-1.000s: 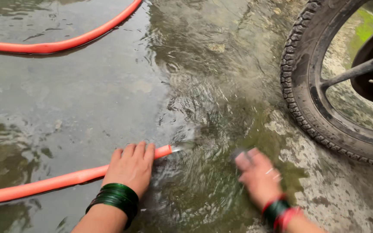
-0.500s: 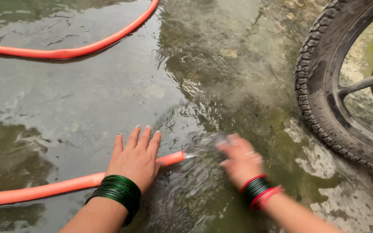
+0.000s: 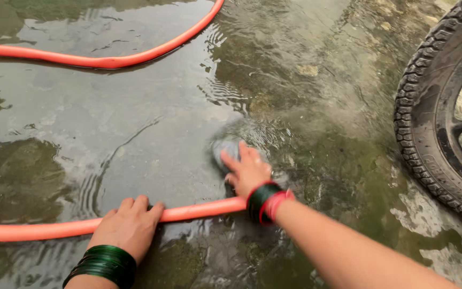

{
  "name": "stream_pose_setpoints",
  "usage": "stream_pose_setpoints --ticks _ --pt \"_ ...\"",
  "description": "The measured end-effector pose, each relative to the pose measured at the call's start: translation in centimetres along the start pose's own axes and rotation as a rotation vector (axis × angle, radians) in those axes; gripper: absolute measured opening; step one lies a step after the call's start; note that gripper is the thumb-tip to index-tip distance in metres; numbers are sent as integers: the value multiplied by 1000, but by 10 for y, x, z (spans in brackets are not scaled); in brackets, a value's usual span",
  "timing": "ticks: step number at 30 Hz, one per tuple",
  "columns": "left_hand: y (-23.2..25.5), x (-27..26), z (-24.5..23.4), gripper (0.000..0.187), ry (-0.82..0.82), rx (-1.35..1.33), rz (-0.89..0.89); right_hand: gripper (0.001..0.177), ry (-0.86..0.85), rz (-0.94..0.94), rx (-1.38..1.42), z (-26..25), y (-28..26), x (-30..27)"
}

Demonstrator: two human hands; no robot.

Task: The person scrubs a wet concrete floor by hand using a small stone-like tool while managing an orange water hose.

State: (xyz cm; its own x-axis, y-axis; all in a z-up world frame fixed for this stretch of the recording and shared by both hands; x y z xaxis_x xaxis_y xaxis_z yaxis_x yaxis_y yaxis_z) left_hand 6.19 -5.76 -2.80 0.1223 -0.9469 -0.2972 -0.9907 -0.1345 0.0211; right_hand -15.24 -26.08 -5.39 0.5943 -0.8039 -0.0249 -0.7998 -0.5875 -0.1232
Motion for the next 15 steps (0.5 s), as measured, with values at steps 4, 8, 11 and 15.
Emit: stream_pose_setpoints --ticks 4,8,11,15 --pt "-33 3 13 39 81 1 -59 71 42 93 -77 0 71 -16" --pt "-76 -10 7 77 29 9 -251 64 199 269 -190 -26 220 -30" --pt "-96 -25 9 76 -51 65 -281 64 288 634 37 -29 247 -18" --pt "-115 -43 17 76 -64 81 -314 61 136 544 -115 -32 141 42"
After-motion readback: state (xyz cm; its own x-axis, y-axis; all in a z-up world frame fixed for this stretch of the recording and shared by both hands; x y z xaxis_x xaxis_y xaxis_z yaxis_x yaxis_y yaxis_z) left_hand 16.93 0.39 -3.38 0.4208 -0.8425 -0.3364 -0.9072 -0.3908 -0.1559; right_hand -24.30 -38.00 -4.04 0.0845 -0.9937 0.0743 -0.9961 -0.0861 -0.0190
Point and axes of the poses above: each hand's wrist, its own x-axis towards the middle knuckle, its own z-axis out of the palm, y = z × x, the point moved 1 cm from there along x, towards the middle knuckle, and after that the axes turned 1 degree about -y, right-handed, at the moved point
